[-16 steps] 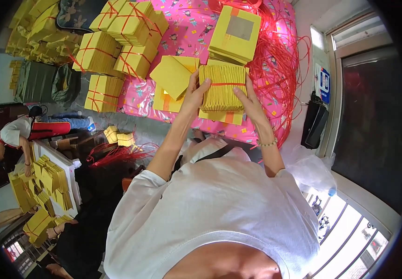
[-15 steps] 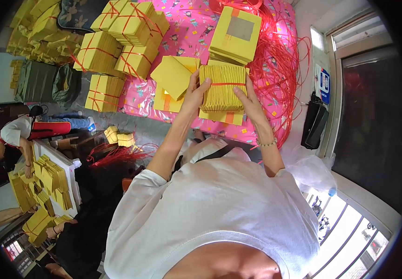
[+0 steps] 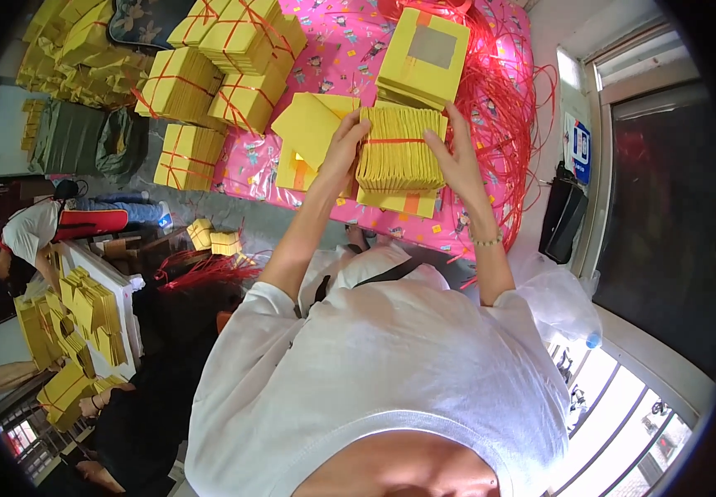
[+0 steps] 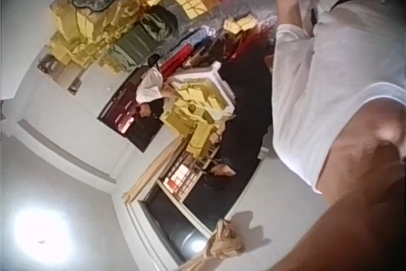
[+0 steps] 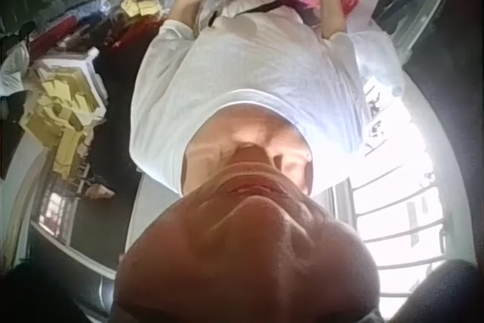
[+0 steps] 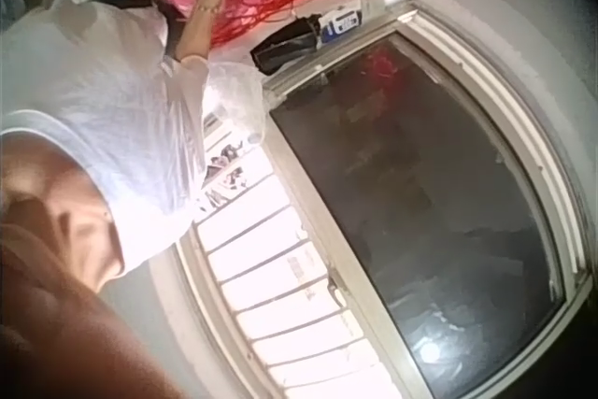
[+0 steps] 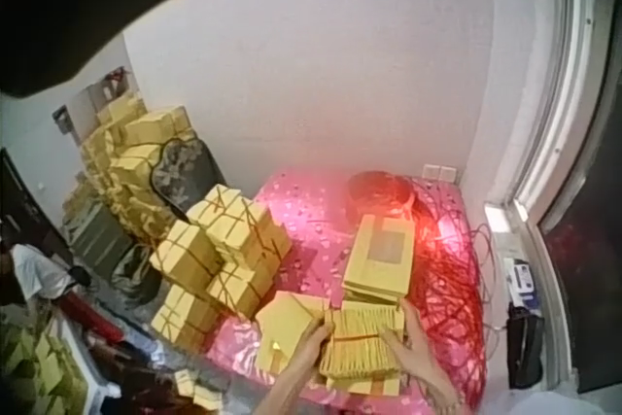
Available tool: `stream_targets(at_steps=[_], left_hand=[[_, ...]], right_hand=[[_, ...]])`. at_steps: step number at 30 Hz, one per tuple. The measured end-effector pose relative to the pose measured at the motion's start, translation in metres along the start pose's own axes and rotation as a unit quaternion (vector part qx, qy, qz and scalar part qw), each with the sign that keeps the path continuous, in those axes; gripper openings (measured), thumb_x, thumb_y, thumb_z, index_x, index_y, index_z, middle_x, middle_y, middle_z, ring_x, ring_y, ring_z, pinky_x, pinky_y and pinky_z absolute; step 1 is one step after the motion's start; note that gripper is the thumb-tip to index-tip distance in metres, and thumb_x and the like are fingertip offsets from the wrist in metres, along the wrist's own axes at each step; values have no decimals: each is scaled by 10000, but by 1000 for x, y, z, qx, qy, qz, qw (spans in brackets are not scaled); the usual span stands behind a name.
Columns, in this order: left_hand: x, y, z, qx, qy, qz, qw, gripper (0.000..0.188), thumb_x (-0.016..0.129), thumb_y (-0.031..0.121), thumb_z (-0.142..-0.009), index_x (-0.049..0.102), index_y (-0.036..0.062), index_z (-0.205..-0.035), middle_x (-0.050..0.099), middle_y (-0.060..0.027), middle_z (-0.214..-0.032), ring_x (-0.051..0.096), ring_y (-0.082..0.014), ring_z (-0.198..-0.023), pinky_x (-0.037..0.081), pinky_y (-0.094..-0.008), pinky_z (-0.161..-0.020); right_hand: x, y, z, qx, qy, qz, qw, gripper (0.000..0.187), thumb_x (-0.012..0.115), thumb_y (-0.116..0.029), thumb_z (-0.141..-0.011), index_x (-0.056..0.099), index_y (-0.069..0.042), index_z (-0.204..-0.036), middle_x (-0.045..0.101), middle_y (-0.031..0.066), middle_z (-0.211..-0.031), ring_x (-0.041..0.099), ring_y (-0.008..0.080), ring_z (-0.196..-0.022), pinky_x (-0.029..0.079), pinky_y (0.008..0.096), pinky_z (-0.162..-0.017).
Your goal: Tying stacks of yellow joss paper with red plastic string to form bundles.
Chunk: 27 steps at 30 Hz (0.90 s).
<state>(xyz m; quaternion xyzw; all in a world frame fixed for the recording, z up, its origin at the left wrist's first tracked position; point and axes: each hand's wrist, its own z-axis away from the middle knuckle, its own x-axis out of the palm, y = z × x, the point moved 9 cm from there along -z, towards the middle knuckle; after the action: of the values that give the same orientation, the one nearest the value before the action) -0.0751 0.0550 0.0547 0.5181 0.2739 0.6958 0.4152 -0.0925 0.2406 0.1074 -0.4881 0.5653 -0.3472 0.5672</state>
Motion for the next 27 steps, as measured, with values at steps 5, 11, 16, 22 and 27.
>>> stream_targets(at_steps=[5,11,16,22,27], left_hand=[[3,-2,-1,23,-16,-11,1000,364,483,175,-956,411,29,-1281,523,-73,-1174,523,-148,-1060,433,-284,-904],[9,-2,8,38,9,-49,998,357,438,223,-985,398,58,-1299,515,-72,-1173,496,-134,-1061,411,-285,-915],[5,-6,8,89,27,-132,987,360,394,230,-1000,390,44,-1308,486,-97,-1195,457,-163,-1099,363,-300,-960],[3,-6,6,133,55,-211,967,369,369,229,-1005,407,-2,-1291,483,-139,-1194,457,-198,-1115,348,-324,-979],[0,-7,8,124,56,-215,967,419,381,250,-1003,391,-15,-1328,462,-153,-1271,439,-213,-1176,326,-320,-1010]], right_hand=[[26,-36,-19,-91,-32,173,980,661,642,-269,-864,332,17,-1373,387,207,-1334,363,317,-1270,297,389,-1055],[36,-32,-16,-102,-42,222,969,591,645,-322,-826,451,-77,-1328,403,205,-1298,373,387,-1211,324,461,-1016],[34,-33,-11,-106,-35,212,971,545,645,-303,-824,484,-90,-1299,416,186,-1287,397,370,-1191,333,454,-1003],[34,-30,-14,-93,-35,203,974,514,648,-286,-821,501,-96,-1276,427,173,-1278,415,362,-1174,336,452,-996],[33,-29,-13,-94,-42,204,974,504,641,-267,-830,491,-81,-1274,432,173,-1276,405,354,-1201,339,437,-1005]])
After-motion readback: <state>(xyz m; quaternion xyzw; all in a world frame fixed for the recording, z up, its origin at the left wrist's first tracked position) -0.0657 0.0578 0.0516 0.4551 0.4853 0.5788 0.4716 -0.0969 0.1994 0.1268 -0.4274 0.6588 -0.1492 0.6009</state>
